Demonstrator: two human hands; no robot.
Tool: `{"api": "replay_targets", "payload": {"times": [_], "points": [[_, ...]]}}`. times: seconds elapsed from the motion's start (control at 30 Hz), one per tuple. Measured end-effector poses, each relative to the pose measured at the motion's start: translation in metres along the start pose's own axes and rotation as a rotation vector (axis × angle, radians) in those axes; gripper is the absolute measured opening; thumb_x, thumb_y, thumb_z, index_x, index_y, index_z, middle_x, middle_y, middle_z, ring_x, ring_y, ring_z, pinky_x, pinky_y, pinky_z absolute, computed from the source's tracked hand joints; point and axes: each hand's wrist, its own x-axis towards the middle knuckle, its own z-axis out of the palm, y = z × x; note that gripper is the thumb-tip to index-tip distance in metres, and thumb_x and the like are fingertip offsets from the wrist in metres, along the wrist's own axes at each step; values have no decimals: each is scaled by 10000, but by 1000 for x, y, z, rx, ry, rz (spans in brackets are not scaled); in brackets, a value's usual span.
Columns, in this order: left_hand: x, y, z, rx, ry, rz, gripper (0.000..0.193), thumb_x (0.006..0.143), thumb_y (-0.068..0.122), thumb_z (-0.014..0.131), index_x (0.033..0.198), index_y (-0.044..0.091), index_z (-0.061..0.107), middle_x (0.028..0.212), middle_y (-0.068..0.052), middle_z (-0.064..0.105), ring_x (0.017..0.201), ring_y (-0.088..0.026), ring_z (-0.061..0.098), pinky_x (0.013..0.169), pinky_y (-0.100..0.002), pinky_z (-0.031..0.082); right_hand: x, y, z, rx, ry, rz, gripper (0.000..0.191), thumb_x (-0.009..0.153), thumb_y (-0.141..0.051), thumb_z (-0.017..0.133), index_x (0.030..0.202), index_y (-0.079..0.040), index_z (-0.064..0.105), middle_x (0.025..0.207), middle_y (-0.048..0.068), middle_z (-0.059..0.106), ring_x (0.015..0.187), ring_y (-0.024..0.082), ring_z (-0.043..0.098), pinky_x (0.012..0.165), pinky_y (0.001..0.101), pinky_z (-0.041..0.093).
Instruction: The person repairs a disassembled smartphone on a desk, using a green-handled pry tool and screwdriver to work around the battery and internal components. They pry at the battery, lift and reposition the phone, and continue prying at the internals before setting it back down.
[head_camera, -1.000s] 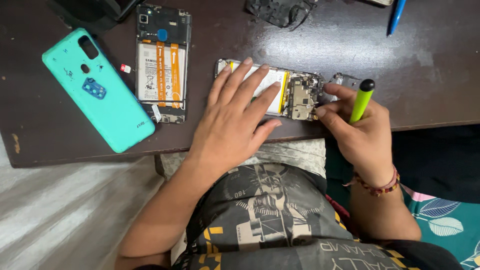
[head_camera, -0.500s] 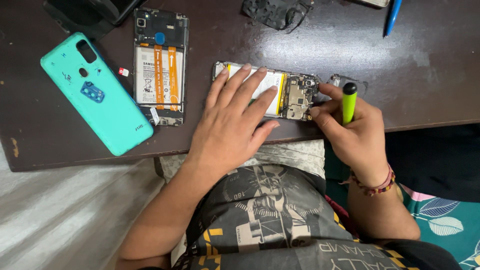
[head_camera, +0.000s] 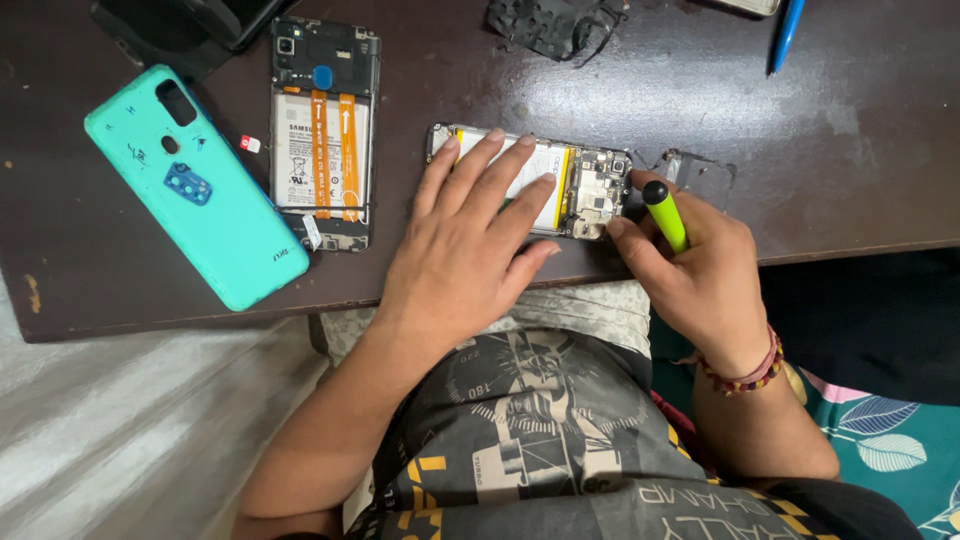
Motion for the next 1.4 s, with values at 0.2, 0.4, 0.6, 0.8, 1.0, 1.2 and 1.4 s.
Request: {"api": "replay_targets", "payload": {"times": [0.2, 0.4, 0.6, 0.8, 1.0, 1.2, 1.4], "points": [[0, 0, 0, 0, 3, 6, 536, 949, 363, 740, 1384, 73, 621, 1522, -145, 502, 1473, -345, 392, 1264, -554, 225, -1, 9, 0, 103, -12, 64, 292, 958, -105, 765, 1205, 39, 708, 781, 17, 651, 722, 60, 564, 707, 232, 502], [0, 0, 1, 2, 3, 1, 526, 947, 365, 743, 1373, 78, 632, 1520, -145, 503, 1470, -345, 391, 1260, -552, 226, -1, 18, 1, 156, 6, -25, 402, 939, -56, 778, 1316, 24, 663, 989, 15, 699, 854, 54, 604, 761, 219, 512], [2, 3, 0, 2, -7, 10, 506, 940, 355, 748, 1351, 79, 644, 1518, -137, 509, 1473, -347, 387, 1257, -577, 210, -1, 21, 2, 242, 6, 18, 439, 915, -51, 786, 1330, 15, 657, 1004, 11, 702, 818, 49, 587, 731, 209, 499], [9, 13, 3, -42, -8, 59, 515, 931, 350, 758, 1358, 89, 634, 1507, -152, 498, 1464, -352, 389, 1248, -610, 198, 2, 19, 4, 296, 31, 13, 437, 939, -24, 763, 1352, 19, 627, 997, 29, 730, 894, 50, 654, 799, 213, 541], [20, 17, 5, -73, -18, 85, 538, 917, 353, 774, 1361, 94, 613, 1520, -151, 494, 1466, -344, 394, 1256, -601, 211, 6, 22, 4, 422, 45, 90, 433, 934, 14, 734, 1350, 0, 618, 965, 27, 720, 847, 50, 663, 756, 206, 558], [28, 18, 11, -81, -49, 104, 607, 862, 346, 785, 1373, 65, 617, 1503, -168, 498, 1451, -349, 401, 1238, -594, 220, 6, 30, 7, 446, 67, 46, 271, 977, 19, 738, 1245, 19, 697, 964, 15, 704, 853, 48, 624, 747, 205, 527], [29, 16, 17, -76, -28, 107, 564, 896, 342, 783, 1365, 72, 625, 1493, -156, 520, 1451, -338, 417, 1249, -583, 226, 3, 33, 6, 432, 68, 88, 186, 1002, -10, 715, 1185, 22, 735, 948, 7, 726, 854, 40, 639, 755, 192, 517]]}}
